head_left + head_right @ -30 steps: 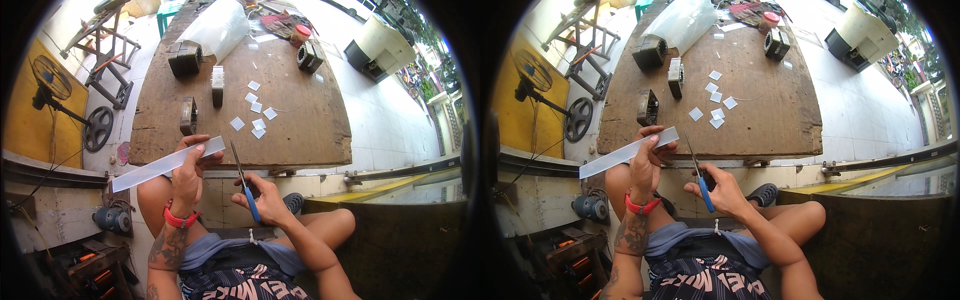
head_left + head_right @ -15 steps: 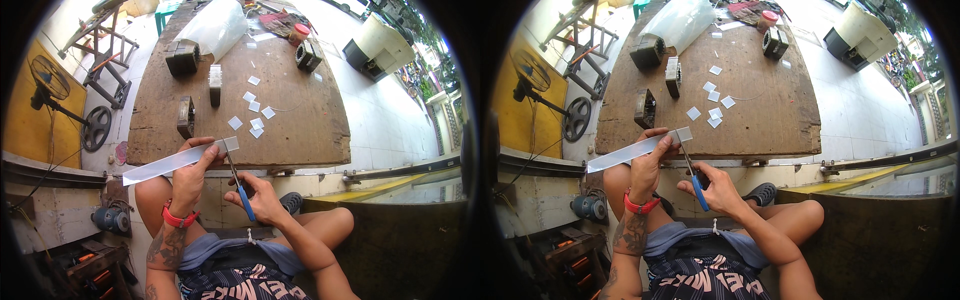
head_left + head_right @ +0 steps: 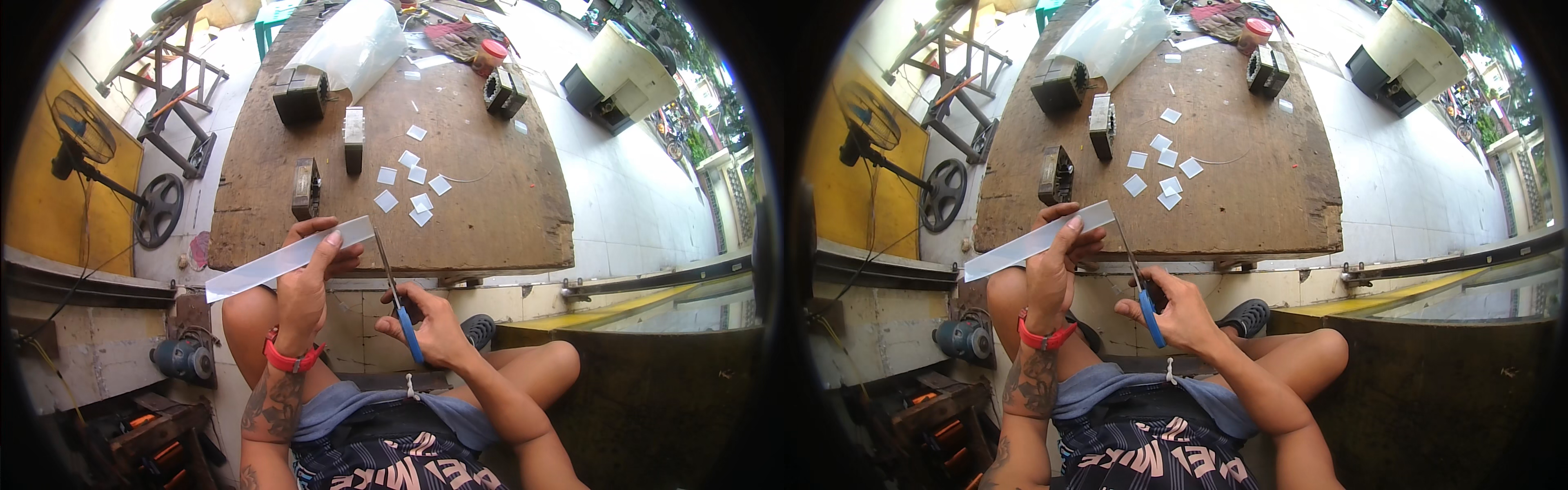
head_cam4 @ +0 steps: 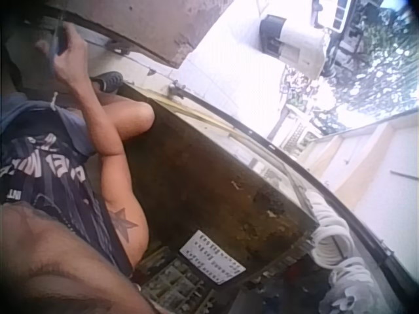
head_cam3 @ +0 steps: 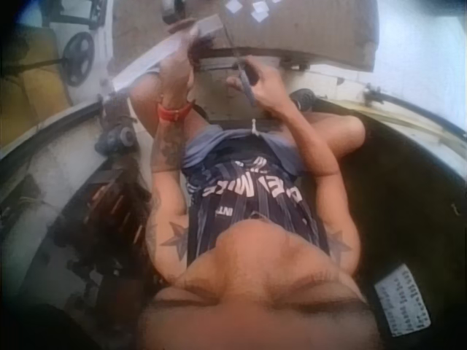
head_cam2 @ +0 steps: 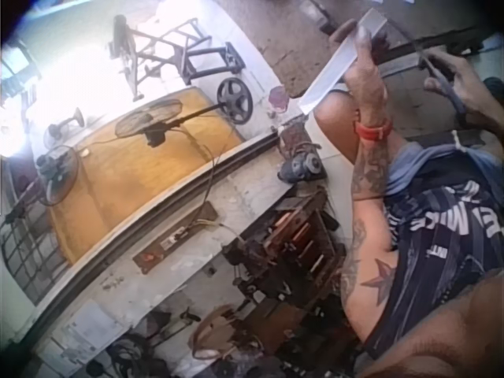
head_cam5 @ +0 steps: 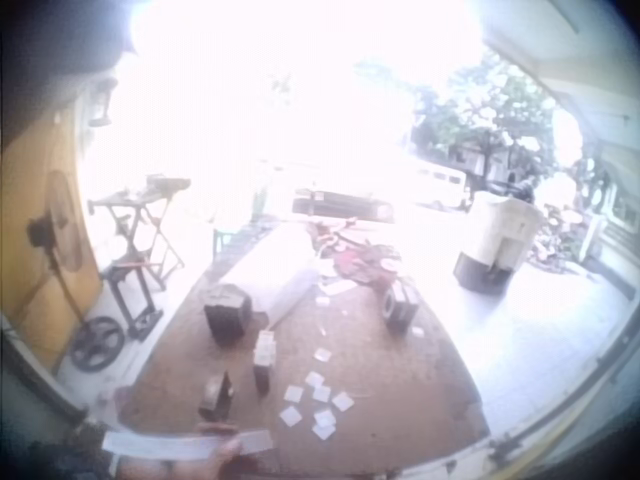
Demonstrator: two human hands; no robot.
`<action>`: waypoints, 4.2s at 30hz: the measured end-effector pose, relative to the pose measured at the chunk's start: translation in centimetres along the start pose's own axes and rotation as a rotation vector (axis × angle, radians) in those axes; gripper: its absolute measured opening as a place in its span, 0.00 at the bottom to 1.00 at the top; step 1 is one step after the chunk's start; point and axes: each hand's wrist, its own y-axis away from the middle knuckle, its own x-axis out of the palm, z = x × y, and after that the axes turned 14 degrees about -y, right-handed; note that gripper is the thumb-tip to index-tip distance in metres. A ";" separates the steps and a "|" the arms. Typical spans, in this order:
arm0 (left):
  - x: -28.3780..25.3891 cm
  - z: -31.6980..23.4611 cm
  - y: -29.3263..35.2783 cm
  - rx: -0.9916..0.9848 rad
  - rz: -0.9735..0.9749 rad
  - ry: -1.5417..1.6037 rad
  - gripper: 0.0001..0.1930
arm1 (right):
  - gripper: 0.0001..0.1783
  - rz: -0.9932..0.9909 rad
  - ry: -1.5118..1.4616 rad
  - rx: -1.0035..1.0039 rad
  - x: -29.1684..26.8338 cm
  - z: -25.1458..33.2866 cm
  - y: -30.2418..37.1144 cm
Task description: The person cuts a strip of white tape into small squares using scissors and then inserts the squares into the slots of a stator component. The person repeats this process, placing multiple tape pieces into the stator's slots.
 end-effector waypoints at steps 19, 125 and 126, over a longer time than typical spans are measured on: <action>0.4 0.5 0.1 -0.075 0.057 -0.132 0.16 | 0.32 0.014 -0.016 0.068 0.5 0.0 -0.6; 0.0 0.7 0.0 0.035 0.029 -0.169 0.14 | 0.30 0.065 0.039 0.081 0.3 0.7 -0.4; -0.1 0.8 0.0 0.018 0.035 -0.154 0.14 | 0.33 0.050 0.021 0.063 0.4 0.6 -0.5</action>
